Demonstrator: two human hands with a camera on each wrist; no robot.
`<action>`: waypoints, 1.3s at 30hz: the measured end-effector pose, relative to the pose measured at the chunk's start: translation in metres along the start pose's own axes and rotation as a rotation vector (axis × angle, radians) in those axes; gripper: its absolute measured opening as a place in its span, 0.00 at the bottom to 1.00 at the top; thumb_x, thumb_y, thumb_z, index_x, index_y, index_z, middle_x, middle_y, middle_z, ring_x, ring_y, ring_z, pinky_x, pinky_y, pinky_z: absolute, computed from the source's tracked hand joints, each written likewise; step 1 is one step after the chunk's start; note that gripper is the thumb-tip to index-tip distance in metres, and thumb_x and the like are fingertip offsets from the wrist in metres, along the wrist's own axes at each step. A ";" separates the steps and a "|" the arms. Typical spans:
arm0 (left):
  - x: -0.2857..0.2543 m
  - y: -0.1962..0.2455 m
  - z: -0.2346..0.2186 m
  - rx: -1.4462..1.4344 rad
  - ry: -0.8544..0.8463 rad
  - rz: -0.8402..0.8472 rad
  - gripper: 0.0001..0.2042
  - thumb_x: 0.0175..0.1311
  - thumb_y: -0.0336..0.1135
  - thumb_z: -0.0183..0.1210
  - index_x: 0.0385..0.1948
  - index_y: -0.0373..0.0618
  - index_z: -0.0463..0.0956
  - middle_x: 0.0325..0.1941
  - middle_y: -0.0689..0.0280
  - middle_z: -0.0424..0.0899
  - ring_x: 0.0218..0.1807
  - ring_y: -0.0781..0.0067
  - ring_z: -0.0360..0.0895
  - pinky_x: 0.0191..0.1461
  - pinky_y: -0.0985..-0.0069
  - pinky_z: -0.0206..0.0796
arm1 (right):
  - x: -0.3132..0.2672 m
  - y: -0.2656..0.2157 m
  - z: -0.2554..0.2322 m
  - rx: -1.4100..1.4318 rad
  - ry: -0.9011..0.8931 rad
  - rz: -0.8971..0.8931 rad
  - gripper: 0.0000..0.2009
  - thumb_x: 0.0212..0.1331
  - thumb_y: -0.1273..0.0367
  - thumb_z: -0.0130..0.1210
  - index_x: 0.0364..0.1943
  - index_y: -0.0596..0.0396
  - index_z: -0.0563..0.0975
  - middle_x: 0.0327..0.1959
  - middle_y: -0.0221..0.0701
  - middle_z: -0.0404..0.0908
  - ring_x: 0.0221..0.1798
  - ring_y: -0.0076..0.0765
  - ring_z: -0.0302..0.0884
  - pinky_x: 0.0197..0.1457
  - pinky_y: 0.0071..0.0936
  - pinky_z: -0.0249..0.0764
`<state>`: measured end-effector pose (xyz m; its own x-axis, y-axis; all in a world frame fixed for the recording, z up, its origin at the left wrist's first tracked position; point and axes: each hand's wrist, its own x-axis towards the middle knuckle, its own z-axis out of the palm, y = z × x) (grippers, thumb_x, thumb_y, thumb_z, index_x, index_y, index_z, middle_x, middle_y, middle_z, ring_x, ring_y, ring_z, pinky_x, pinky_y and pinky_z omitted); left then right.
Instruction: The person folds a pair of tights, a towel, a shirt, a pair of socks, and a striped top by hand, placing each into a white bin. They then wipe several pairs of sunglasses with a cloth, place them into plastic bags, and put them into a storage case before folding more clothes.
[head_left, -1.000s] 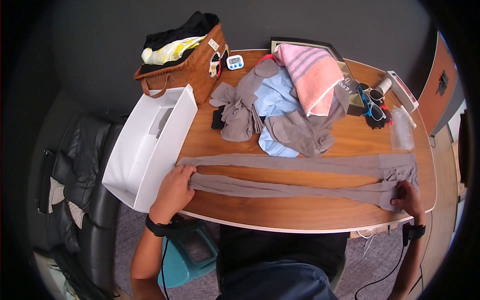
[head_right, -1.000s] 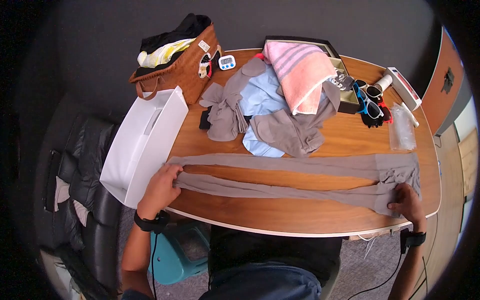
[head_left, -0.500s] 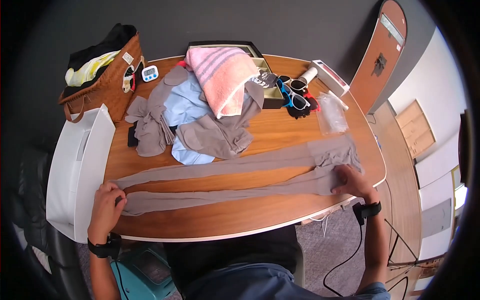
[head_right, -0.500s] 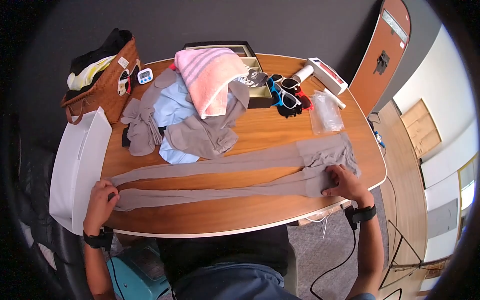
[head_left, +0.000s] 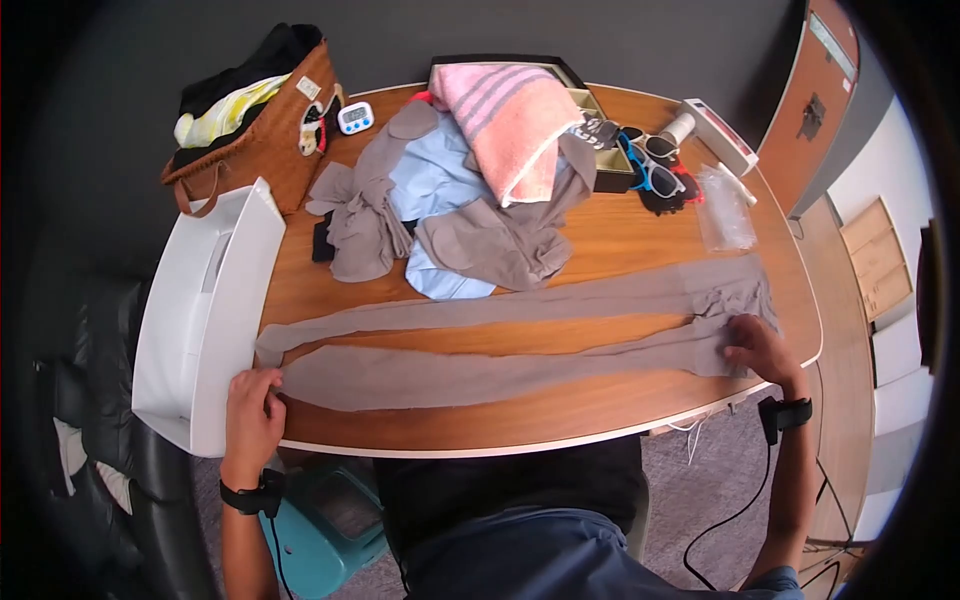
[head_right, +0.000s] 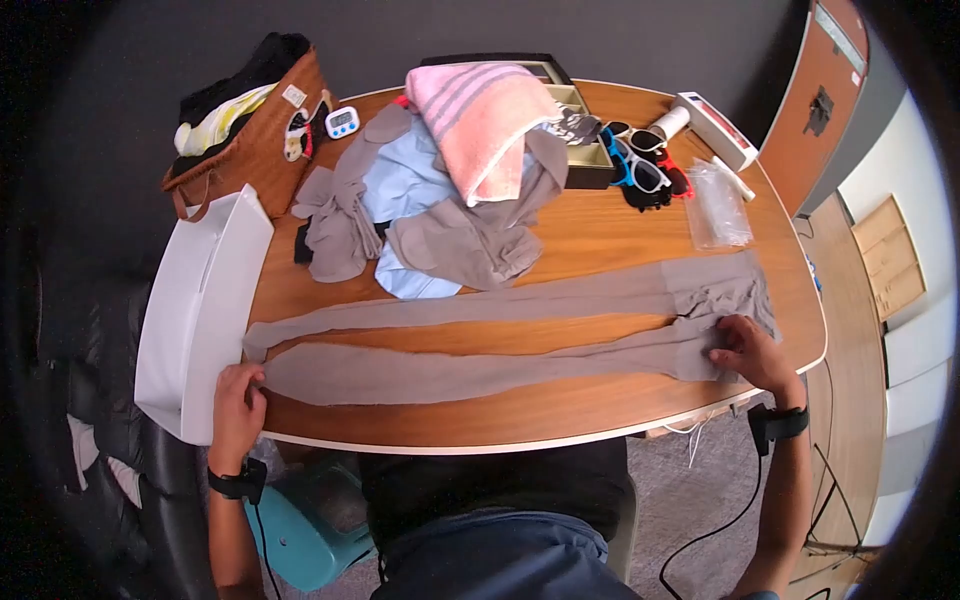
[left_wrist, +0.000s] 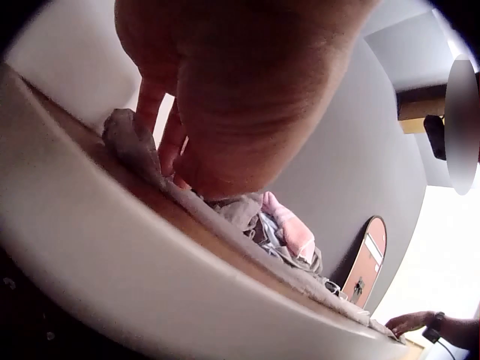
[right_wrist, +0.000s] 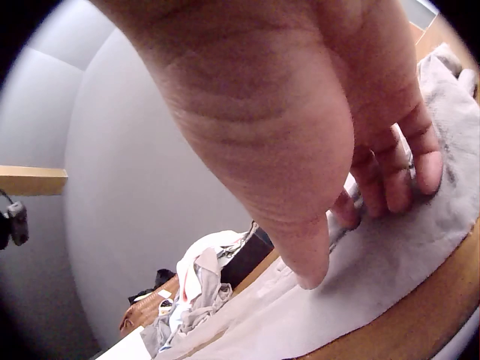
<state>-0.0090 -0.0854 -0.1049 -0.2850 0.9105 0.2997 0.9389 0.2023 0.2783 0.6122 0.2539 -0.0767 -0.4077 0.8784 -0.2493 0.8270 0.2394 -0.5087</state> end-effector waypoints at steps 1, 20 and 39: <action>-0.001 -0.003 -0.002 -0.028 0.028 -0.033 0.14 0.50 0.17 0.51 0.40 0.38 0.74 0.40 0.56 0.77 0.45 0.50 0.73 0.56 0.60 0.65 | 0.001 0.002 0.002 0.023 0.016 -0.016 0.25 0.52 0.65 0.69 0.53 0.58 0.73 0.43 0.33 0.76 0.45 0.31 0.75 0.51 0.30 0.74; 0.044 0.002 -0.014 -0.138 -0.259 -0.181 0.06 0.53 0.22 0.58 0.33 0.37 0.75 0.27 0.58 0.75 0.29 0.63 0.75 0.36 0.70 0.68 | 0.008 0.010 0.011 0.110 0.095 -0.070 0.14 0.51 0.76 0.61 0.41 0.55 0.71 0.30 0.21 0.64 0.34 0.19 0.60 0.38 0.19 0.63; 0.033 -0.001 -0.011 0.088 -0.133 0.072 0.08 0.49 0.23 0.59 0.32 0.40 0.74 0.39 0.59 0.75 0.46 0.54 0.72 0.51 0.61 0.64 | 0.008 0.002 0.016 0.070 0.157 -0.059 0.11 0.53 0.77 0.59 0.38 0.55 0.70 0.27 0.21 0.64 0.31 0.20 0.60 0.35 0.21 0.63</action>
<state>-0.0218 -0.0594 -0.0849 -0.1940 0.9622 0.1910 0.9709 0.1604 0.1780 0.6049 0.2546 -0.0924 -0.3845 0.9189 -0.0880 0.7720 0.2679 -0.5764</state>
